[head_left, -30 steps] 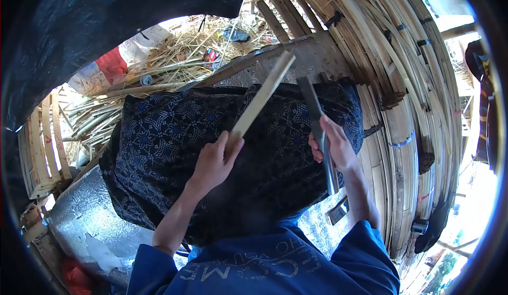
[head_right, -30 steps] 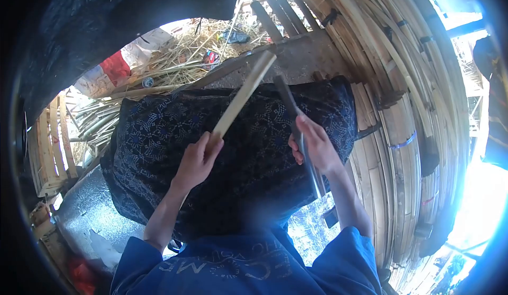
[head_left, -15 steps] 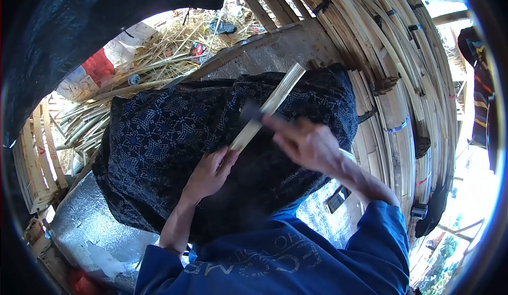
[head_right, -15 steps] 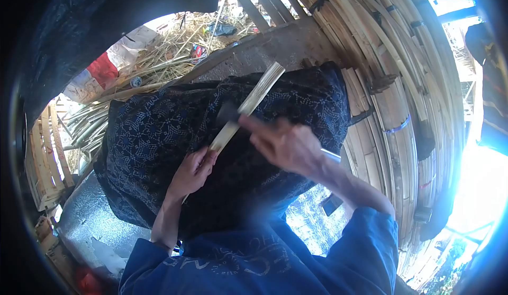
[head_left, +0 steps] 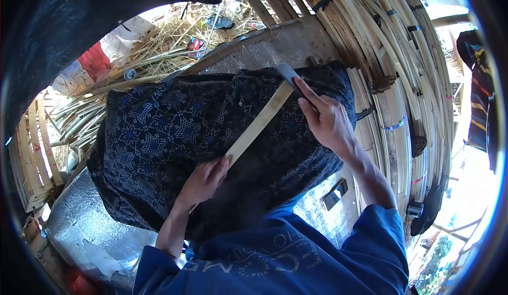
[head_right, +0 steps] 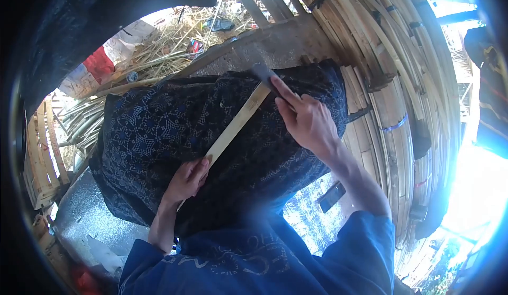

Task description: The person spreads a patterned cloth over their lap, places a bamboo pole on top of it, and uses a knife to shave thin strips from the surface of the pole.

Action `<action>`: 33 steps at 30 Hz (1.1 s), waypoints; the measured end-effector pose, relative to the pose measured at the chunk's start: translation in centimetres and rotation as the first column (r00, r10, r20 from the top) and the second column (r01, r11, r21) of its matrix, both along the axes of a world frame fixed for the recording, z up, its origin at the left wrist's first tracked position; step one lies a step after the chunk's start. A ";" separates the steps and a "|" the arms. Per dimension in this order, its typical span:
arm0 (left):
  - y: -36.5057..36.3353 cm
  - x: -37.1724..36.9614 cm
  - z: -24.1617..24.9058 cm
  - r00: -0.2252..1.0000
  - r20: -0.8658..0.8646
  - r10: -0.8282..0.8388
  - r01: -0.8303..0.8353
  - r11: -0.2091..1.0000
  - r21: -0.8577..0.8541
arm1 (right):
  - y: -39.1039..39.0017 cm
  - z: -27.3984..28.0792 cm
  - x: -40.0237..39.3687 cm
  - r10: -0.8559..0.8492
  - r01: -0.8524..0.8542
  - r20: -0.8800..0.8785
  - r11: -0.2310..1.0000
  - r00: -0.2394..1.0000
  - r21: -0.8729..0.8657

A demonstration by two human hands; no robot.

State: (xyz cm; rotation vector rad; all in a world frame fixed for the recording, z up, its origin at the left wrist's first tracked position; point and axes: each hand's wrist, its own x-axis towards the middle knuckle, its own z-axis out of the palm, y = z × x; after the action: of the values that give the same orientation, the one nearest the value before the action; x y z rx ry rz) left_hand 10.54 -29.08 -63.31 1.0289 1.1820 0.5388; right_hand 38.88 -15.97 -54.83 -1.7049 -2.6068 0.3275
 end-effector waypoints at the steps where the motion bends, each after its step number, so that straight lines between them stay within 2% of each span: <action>1: -0.1 0.1 -0.1 1.000 0.005 -0.006 0.006 1.000 0.002 | -0.4 0.1 0.0 -0.006 0.006 0.005 1.000 1.000 0.002; 3: -0.2 0.4 -0.7 0.999 -0.029 0.041 -0.035 0.985 0.166 | -1.7 0.2 -1.1 0.130 -0.131 -0.044 0.991 0.991 -0.039; 4: -0.4 0.7 -0.9 0.999 -0.022 0.045 -0.041 0.984 0.171 | -2.9 -0.3 -2.1 0.136 -0.142 -0.048 0.974 0.990 -0.178; 6: -0.8 0.8 -1.2 0.979 -0.202 0.041 0.030 0.940 0.339 | -4.8 -0.9 -2.8 0.283 -0.284 -0.034 0.937 0.958 -0.203; 7: -0.8 0.9 -1.4 0.978 -0.206 0.036 0.035 0.942 0.332 | -4.6 -0.6 -2.7 0.141 -0.154 -0.070 0.949 0.988 -0.275; 9: -1.2 1.6 -1.6 0.955 -0.264 0.134 0.009 0.878 0.478 | -3.8 -0.4 -2.8 0.095 -0.100 -0.035 0.969 0.995 -0.224; 10: -1.3 1.8 -1.6 0.956 -0.260 0.138 0.004 0.878 0.479 | -3.4 -0.3 -2.8 0.054 -0.053 0.002 0.987 0.999 -0.151; 12: -1.0 2.0 -1.5 0.917 -0.367 0.155 0.060 0.856 0.513 | -3.8 -0.3 -3.1 0.040 -0.041 -0.015 0.991 0.999 -0.128; 14: -1.1 2.2 -0.7 0.908 -0.389 0.157 0.056 0.874 0.483 | -4.4 -0.1 -3.3 0.065 -0.083 -0.104 0.980 0.992 -0.179; 15: -1.4 2.3 -0.4 0.894 -0.420 0.155 0.055 0.893 0.447 | -4.6 0.0 -3.3 0.144 -0.150 -0.049 0.972 0.988 -0.178; 16: -1.6 2.2 -0.3 0.894 -0.423 0.149 0.060 0.895 0.443 | -4.0 0.1 -3.0 0.139 -0.146 -0.052 0.972 0.989 -0.182; 18: -2.0 2.1 -0.2 0.856 -0.490 0.167 0.099 0.877 0.471 | -1.4 0.3 -1.7 -0.086 0.091 0.032 0.966 0.996 -0.242; 19: -2.3 2.2 -0.2 0.859 -0.485 0.166 0.096 0.878 0.469 | -0.7 -0.3 -1.1 -0.001 0.002 0.071 1.000 0.997 -0.011; 20: -2.2 2.2 -0.4 0.854 -0.489 0.179 0.093 0.872 0.481 | -0.8 -0.1 -1.1 0.005 -0.005 0.078 1.000 0.997 -0.002; 22: -2.0 2.2 -0.4 0.849 -0.492 0.194 0.091 0.863 0.497 | -2.2 0.7 -2.6 0.024 -0.020 0.038 0.993 0.999 -0.116; 23: -2.1 2.2 -0.3 0.845 -0.501 0.187 0.090 0.874 0.478 | -3.4 -0.2 -2.9 0.150 -0.161 -0.097 0.980 0.984 -0.120; 24: -2.2 2.1 -0.2 0.841 -0.512 0.173 0.094 0.886 0.454 | -3.4 0.1 -2.9 0.149 -0.160 -0.097 0.980 0.984 -0.120; 26: -2.0 2.1 -0.6 0.824 -0.531 0.198 0.116 0.859 0.498 | -3.4 0.7 -3.0 0.132 -0.105 0.077 0.952 0.988 -0.286; 27: -2.4 2.3 -0.6 0.810 -0.542 0.224 0.125 0.837 0.532 | -3.7 0.3 -3.0 0.090 -0.074 0.066 0.974 0.994 -0.213; 30: -1.5 2.5 -0.3 0.819 -0.535 0.207 0.115 0.854 0.507 | -3.5 0.8 -3.2 0.004 0.001 0.026 0.977 1.000 -0.214; 33: -1.4 2.5 -0.5 0.808 -0.553 0.202 0.137 0.849 0.511 | -3.3 1.0 -2.9 0.008 -0.004 0.015 0.969 1.000 -0.248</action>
State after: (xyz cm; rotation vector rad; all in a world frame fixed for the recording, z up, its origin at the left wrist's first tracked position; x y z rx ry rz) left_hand 13.02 -30.52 -63.85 1.7502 1.6531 0.6112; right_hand 35.95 -19.27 -53.85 -1.7732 -2.6790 0.6694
